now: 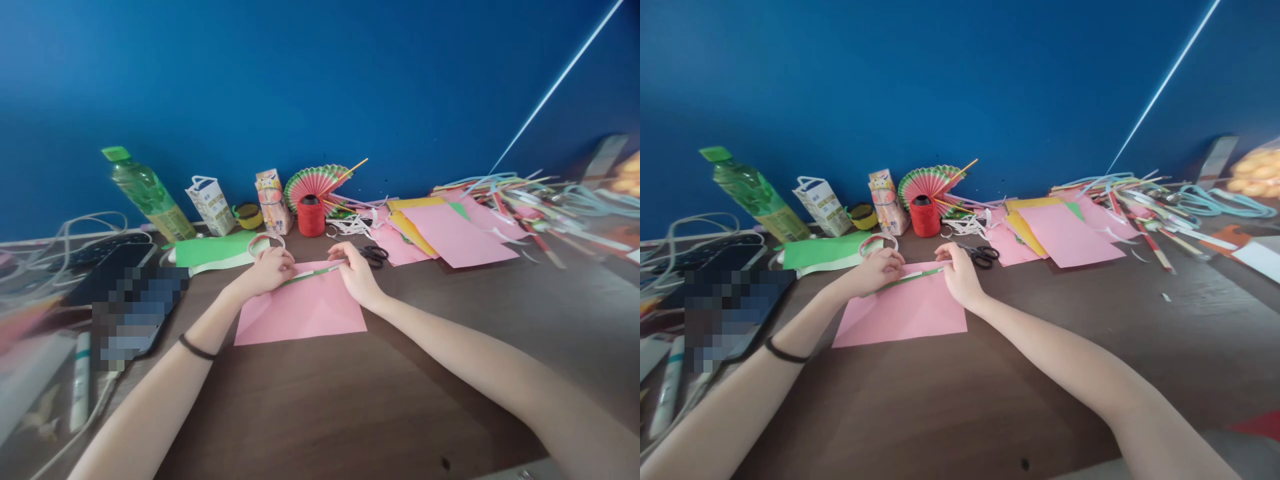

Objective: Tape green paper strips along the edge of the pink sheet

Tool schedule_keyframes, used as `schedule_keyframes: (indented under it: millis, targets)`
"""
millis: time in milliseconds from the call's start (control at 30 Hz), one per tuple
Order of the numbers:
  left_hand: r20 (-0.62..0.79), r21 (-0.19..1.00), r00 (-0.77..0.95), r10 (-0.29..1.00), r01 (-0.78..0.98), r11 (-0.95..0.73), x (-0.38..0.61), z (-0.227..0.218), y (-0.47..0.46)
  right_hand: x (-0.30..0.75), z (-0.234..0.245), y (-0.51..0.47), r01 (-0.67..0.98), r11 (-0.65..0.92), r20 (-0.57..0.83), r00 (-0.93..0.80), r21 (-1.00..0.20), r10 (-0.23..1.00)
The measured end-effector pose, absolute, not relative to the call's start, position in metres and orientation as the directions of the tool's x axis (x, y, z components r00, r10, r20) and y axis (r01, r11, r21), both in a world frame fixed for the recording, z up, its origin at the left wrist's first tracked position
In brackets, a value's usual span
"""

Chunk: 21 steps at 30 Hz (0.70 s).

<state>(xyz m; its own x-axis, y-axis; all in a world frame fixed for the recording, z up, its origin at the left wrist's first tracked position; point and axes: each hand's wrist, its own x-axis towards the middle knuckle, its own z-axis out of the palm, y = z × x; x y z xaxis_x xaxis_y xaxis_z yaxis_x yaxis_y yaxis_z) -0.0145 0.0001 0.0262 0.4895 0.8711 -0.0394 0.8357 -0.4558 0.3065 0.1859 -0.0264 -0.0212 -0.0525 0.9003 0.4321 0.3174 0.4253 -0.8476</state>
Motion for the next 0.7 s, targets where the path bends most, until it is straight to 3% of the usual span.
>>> schedule_keyframes:
  millis: [700]
  targets:
    - [-0.086, 0.267, 0.440, 0.894, 0.874, -0.405, -0.0127, 0.0266, -0.0022, 0.1861, -0.0176, -0.0282, 0.335, 0.421, 0.417, -0.090, -0.843, 0.905]
